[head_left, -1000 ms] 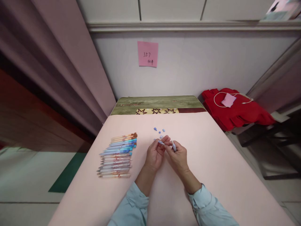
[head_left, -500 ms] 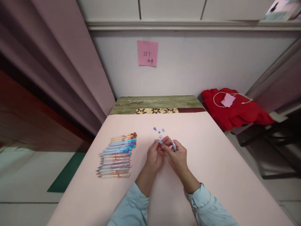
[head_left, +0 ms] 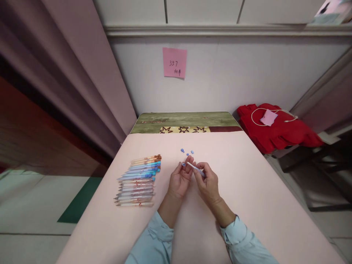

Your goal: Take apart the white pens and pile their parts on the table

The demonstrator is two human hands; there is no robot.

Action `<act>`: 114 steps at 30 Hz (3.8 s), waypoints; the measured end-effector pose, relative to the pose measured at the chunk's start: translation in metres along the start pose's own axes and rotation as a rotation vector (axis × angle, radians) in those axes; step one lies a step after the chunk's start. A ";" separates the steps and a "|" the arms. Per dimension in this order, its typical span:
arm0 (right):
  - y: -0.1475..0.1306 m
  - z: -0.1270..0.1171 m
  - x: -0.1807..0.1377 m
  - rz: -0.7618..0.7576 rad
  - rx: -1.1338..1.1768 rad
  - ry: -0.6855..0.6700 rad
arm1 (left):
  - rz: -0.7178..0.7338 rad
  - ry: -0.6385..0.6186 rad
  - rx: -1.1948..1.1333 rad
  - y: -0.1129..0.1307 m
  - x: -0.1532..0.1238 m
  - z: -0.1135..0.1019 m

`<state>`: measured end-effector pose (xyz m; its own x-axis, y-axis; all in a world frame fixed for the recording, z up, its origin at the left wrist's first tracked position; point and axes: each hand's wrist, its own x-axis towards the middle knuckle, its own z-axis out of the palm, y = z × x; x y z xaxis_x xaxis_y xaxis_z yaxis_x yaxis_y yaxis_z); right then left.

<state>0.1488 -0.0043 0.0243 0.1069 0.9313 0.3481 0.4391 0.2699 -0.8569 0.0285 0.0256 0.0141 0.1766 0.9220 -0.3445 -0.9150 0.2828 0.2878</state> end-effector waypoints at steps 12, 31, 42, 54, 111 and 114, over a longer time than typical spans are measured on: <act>0.006 0.004 0.001 -0.140 -0.312 0.033 | 0.254 0.019 0.146 -0.002 0.002 0.003; 0.013 0.004 0.001 -0.108 -0.292 0.000 | 0.352 0.002 0.472 -0.012 -0.004 0.007; 0.017 0.006 0.001 -0.084 -0.319 0.002 | 0.411 0.021 0.474 -0.008 -0.002 0.008; 0.017 0.007 0.003 -0.033 -0.312 -0.014 | 0.372 -0.012 0.524 -0.012 -0.002 0.005; 0.023 0.020 0.010 0.744 1.201 -0.036 | 0.430 -0.001 1.650 0.006 -0.012 0.006; 0.021 0.018 0.011 0.725 1.185 -0.071 | 0.481 -0.009 1.508 0.003 -0.009 0.004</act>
<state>0.1426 0.0160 0.0036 -0.0781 0.9518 -0.2966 -0.7075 -0.2625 -0.6561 0.0254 0.0195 0.0211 -0.0047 0.9992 0.0408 0.3017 -0.0375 0.9527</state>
